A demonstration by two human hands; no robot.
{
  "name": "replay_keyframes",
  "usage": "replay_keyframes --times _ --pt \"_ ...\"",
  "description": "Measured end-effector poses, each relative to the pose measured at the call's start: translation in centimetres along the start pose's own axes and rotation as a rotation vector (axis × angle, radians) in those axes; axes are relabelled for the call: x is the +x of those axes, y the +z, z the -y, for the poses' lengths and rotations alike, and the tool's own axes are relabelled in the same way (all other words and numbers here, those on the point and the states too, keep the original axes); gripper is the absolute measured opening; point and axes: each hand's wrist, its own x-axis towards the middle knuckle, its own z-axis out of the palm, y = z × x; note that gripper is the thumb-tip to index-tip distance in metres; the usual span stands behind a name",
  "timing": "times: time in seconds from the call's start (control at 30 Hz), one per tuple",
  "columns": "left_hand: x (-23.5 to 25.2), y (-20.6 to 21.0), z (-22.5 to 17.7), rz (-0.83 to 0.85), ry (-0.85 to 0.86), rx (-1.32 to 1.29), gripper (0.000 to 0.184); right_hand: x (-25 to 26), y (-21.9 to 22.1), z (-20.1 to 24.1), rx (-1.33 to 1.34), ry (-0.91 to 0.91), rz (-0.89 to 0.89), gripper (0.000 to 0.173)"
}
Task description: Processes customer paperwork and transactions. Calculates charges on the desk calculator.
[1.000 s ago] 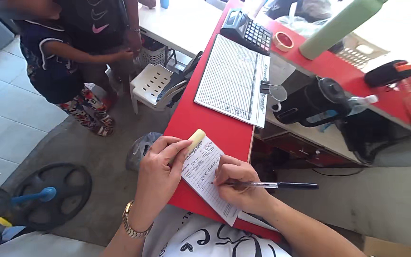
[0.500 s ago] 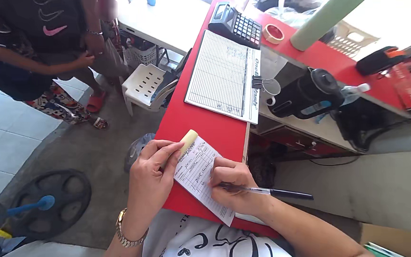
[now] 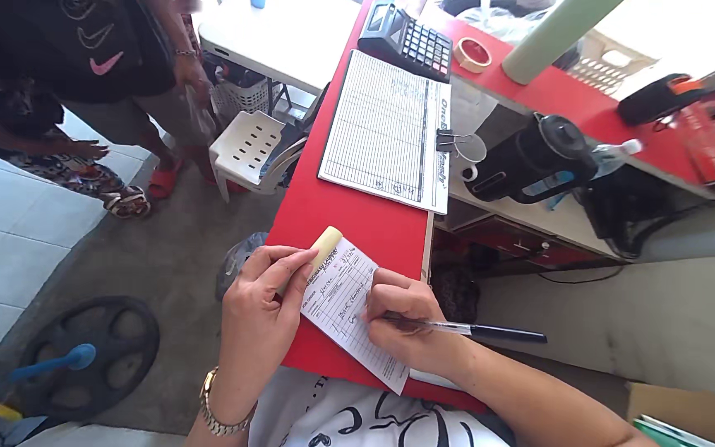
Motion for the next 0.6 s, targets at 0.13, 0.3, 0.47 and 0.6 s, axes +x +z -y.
replay_keyframes --times 0.13,0.3,0.47,0.6 --pt "-0.01 0.03 -0.02 -0.007 0.005 0.003 0.021 -0.07 -0.02 -0.01 -0.005 -0.012 -0.001 0.011" --pt "-0.02 0.0 -0.05 -0.004 0.002 -0.007 0.021 -0.08 0.11 0.01 -0.009 0.001 -0.029 0.012" --pt "0.0 0.03 -0.01 -0.007 0.006 -0.002 0.021 -0.07 0.18 0.06 -0.024 -0.003 -0.046 0.012" --pt "-0.02 0.01 0.0 -0.004 0.005 -0.002 0.021 -0.19 0.25 0.15 -0.058 -0.013 -0.053 0.013"
